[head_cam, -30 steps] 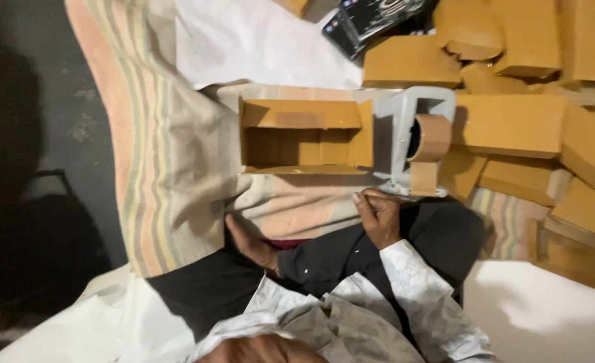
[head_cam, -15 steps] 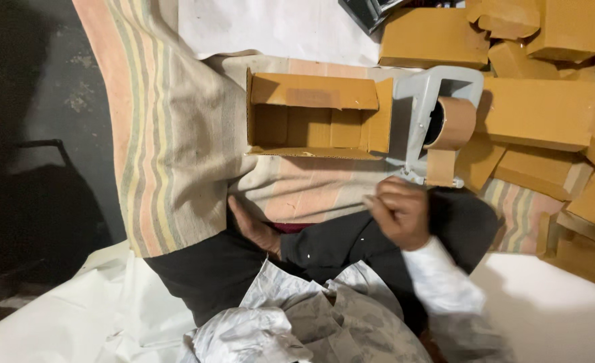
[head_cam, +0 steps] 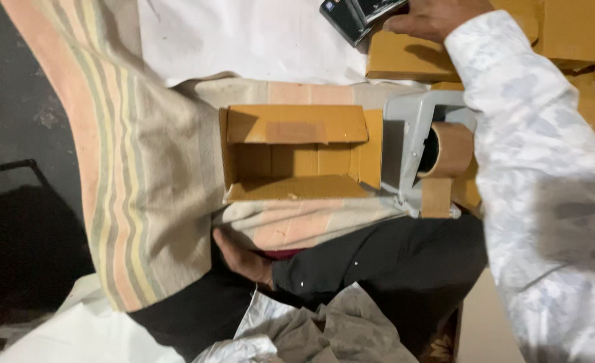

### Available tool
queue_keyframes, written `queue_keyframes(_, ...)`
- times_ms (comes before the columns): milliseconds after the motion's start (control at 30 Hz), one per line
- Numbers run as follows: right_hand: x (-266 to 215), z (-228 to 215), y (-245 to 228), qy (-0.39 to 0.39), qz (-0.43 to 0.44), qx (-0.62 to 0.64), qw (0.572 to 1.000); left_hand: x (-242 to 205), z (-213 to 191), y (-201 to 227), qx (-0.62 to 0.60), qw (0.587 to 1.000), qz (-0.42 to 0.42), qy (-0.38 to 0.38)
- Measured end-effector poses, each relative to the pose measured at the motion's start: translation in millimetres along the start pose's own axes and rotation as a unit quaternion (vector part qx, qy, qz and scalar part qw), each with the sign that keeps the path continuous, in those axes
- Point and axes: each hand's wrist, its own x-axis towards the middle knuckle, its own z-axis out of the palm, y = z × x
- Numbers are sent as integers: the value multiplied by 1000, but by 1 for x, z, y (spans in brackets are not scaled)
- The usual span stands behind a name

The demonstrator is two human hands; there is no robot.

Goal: The person places small black packages into open cardboard boxes, closes the flaps, and seals them with packing tape using a tape dispenser. The person repeats this process for multiple boxes.

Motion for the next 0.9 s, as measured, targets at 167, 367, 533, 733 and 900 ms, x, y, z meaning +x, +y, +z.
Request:
queue_keyframes(167, 31, 54, 28, -201, 208, 16, 957, 11, 1, -2, 38, 999, 2, -30)
queue_keyframes(367, 38, 32, 22, -254, 389, 7, 886, 20, 2, -6, 86, 996, -1, -35)
queue_keyframes(533, 34, 16, 28, -254, 296, 8, 921, 27, 8, -1, 105, 993, 27, -47)
queue_keyframes(733, 13, -27, 27, -132, 197, 131, 963, 46, 11, 8, 194, 975, 99, -48)
queue_keyframes(900, -32, -114, -43, 80, 213, 411, 883, 72, 44, -24, 432, 888, 158, -11)
